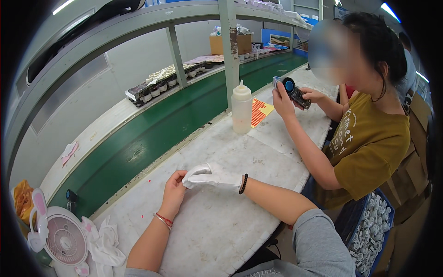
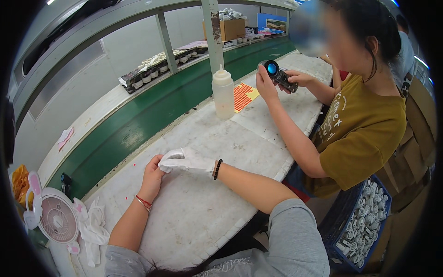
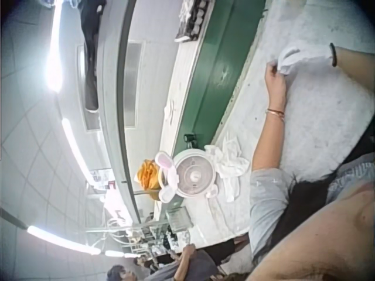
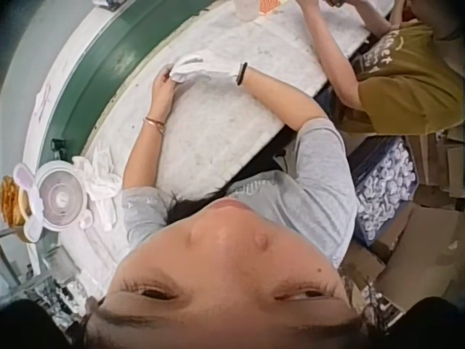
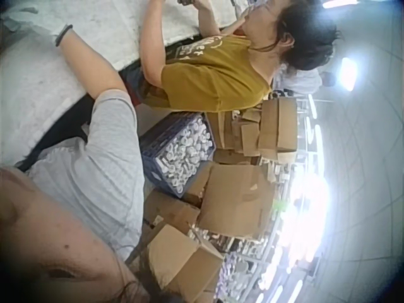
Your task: The person tests handheld fans by turning them on, checking their function by hand, and placing them onto the conveyor belt.
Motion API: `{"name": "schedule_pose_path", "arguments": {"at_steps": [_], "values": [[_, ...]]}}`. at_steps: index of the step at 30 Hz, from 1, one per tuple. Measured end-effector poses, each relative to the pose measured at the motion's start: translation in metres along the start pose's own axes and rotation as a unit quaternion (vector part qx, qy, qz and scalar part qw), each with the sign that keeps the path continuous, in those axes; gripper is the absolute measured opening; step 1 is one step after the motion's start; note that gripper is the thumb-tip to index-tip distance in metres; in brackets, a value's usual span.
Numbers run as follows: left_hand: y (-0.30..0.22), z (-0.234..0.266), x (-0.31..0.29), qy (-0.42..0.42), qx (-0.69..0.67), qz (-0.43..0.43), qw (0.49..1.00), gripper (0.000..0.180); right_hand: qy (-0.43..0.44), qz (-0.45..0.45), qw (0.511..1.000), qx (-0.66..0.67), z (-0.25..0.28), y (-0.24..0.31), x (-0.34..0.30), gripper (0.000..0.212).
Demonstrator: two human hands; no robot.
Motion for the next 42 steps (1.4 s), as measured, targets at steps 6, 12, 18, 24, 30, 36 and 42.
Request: {"name": "schedule_pose_path", "arguments": {"at_steps": [6,12,18,24,30,36,42], "values": [[0.001,-0.002,-0.001,-0.018,-0.007,0.019,1.0,0.022,-0.019,0.045,0.998,-0.04,0.002,0.006,-0.001,0.026],[0.001,-0.001,-0.001,-0.009,-0.005,0.009,1.0,0.023,-0.021,0.02,0.995,-0.096,0.002,0.002,-0.001,0.027],[-0.001,-0.002,0.0,-0.004,-0.009,-0.002,1.0,0.025,-0.016,0.026,0.997,-0.074,0.001,0.002,0.0,0.028],[-0.004,-0.004,-0.002,-0.02,-0.015,-0.01,1.0,0.02,-0.013,0.011,0.997,-0.071,0.001,0.0,-0.002,0.025],[0.001,-0.002,-0.002,-0.003,0.001,-0.008,1.0,0.023,-0.013,0.018,0.996,-0.089,-0.001,0.001,-0.003,0.029],[-0.004,-0.005,-0.001,0.012,0.019,-0.03,0.999,0.019,-0.014,0.002,0.996,-0.084,0.0,-0.002,-0.002,0.029],[-0.002,-0.011,0.003,0.024,0.023,-0.027,0.999,0.017,-0.019,-0.01,0.998,-0.063,0.004,-0.008,-0.003,0.028]]}}
Point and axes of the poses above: each hand's wrist, its own x-axis towards the middle knuckle, its own z-axis out of the back of the hand, y = z × x, the point moved 10 cm from there along x, towards the middle knuckle, and after that the axes turned 13 degrees about -x, right-handed, at the moved point
